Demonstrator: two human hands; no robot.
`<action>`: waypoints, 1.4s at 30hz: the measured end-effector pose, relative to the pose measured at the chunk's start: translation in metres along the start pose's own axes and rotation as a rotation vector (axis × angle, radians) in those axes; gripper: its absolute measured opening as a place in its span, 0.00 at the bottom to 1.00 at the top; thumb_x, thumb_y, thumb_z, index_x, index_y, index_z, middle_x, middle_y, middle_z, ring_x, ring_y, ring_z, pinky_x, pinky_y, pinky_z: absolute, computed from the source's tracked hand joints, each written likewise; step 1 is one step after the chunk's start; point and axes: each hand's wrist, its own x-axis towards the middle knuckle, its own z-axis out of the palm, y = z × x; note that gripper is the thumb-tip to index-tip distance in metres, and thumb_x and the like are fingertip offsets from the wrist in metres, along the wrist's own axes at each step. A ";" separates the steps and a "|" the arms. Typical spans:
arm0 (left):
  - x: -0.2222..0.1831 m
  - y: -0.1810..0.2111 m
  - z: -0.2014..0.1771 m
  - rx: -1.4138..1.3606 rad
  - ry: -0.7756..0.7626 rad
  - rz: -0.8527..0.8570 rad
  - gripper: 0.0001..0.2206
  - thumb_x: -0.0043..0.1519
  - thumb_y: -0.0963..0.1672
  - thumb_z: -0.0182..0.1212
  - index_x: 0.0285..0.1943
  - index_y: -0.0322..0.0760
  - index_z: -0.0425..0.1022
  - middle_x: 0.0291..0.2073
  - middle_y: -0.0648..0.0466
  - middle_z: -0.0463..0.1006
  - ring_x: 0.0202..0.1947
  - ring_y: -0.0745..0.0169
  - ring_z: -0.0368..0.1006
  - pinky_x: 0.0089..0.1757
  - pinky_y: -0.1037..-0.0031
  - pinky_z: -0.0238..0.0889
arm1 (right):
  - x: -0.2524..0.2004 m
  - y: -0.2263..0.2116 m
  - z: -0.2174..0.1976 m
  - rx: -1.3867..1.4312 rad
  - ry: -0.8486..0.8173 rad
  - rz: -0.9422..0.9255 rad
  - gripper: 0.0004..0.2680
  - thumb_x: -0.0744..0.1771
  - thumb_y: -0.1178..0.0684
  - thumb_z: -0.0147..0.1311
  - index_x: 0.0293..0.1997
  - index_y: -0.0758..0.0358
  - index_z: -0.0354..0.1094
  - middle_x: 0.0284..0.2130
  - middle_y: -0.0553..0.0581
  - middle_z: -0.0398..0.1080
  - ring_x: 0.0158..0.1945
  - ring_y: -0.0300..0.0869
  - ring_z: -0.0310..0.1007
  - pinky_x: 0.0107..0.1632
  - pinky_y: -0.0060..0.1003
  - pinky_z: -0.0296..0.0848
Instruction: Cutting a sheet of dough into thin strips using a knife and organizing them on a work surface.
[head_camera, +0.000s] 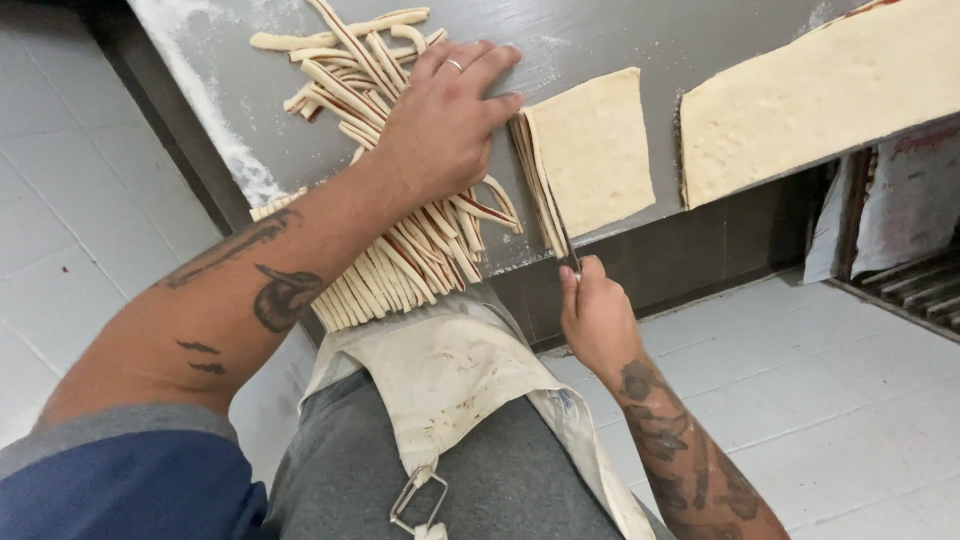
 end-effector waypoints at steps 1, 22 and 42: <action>0.001 0.001 -0.001 -0.001 -0.001 -0.004 0.20 0.65 0.42 0.67 0.67 0.41 0.90 0.80 0.40 0.73 0.77 0.33 0.68 0.72 0.34 0.51 | 0.001 -0.002 -0.001 -0.002 -0.004 -0.001 0.15 0.81 0.40 0.40 0.44 0.59 0.56 0.20 0.59 0.66 0.19 0.58 0.65 0.26 0.56 0.60; -0.057 0.011 -0.060 -0.076 0.117 -0.023 0.23 0.66 0.35 0.68 0.72 0.37 0.87 0.79 0.40 0.77 0.77 0.38 0.72 0.73 0.36 0.60 | -0.007 -0.003 0.075 0.033 0.416 -0.145 0.11 0.77 0.45 0.53 0.61 0.58 0.66 0.36 0.63 0.80 0.31 0.72 0.79 0.30 0.67 0.72; -0.102 -0.024 -0.068 0.171 0.547 0.267 0.11 0.78 0.47 0.65 0.60 0.39 0.87 0.57 0.46 0.86 0.67 0.43 0.83 0.71 0.48 0.68 | 0.006 -0.125 0.005 0.320 -0.005 -0.274 0.13 0.77 0.44 0.52 0.40 0.57 0.77 0.25 0.63 0.83 0.38 0.63 0.87 0.45 0.56 0.80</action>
